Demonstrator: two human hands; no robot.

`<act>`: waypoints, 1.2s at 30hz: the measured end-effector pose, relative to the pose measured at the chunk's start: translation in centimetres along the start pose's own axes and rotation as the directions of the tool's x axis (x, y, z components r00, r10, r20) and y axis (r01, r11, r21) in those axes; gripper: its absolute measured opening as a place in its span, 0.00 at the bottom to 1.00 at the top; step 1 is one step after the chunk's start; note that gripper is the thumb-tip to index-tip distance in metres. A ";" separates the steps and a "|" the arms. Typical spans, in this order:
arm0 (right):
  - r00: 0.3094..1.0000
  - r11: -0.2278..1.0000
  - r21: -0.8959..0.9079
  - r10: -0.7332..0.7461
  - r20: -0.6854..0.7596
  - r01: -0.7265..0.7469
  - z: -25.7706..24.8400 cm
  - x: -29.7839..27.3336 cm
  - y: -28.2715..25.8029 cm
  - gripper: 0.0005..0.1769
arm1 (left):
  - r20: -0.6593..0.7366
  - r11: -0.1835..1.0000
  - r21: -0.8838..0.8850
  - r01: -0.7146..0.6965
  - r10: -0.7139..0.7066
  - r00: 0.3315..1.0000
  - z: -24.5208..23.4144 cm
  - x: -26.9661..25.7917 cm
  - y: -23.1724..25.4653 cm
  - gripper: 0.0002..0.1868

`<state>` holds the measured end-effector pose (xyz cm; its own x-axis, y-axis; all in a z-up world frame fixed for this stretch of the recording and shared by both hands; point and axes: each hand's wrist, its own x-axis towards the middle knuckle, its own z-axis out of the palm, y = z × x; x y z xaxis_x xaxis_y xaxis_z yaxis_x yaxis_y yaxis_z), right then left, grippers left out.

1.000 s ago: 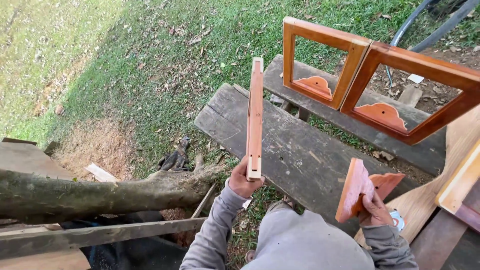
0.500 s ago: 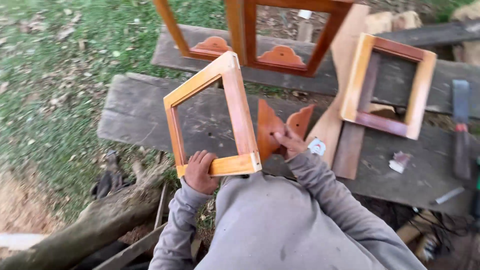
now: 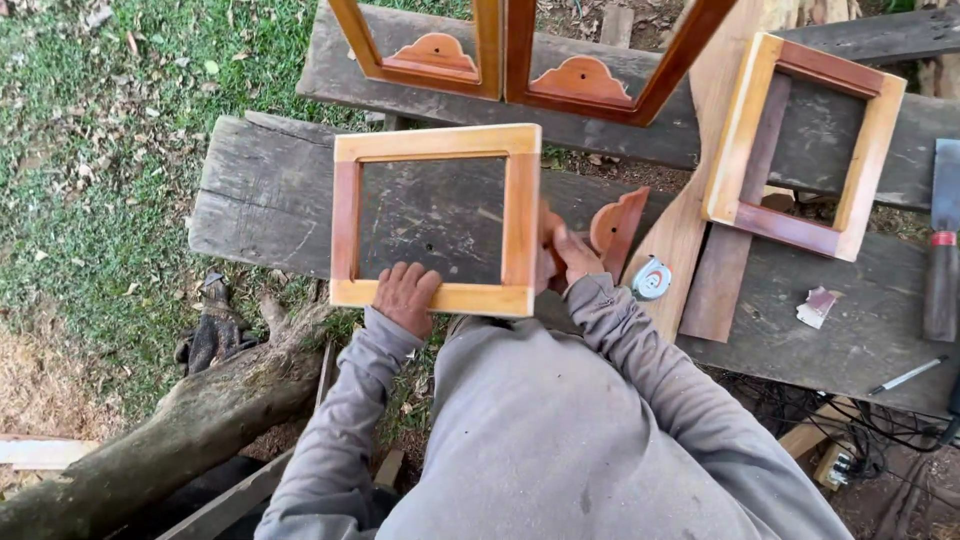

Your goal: The person handles wooden frames and decorative pieces on a workbench. They use a power drill to create holes in a small, reddish-brown wooden piece while holding it with their other hand.

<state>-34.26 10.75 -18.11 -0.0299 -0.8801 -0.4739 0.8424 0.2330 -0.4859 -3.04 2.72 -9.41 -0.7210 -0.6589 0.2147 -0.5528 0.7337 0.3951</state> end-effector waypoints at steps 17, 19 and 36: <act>0.643 -0.417 -0.782 -0.449 0.620 0.462 3.2 1.7 1.7 0.28 | 0.112 0.974 0.224 -0.030 0.005 0.994 0.8 -5.5 -16.5 0.14; 0.690 -0.424 -0.802 -0.425 0.586 0.420 1.8 1.1 2.0 0.30 | 0.090 0.976 0.214 -0.035 0.016 0.996 0.4 -5.4 -16.4 0.13; 0.851 -0.242 -0.968 -0.493 0.182 0.067 1.4 -1.2 3.8 0.41 | 0.182 0.959 0.121 0.257 -0.276 0.944 -4.1 -3.3 -15.0 0.41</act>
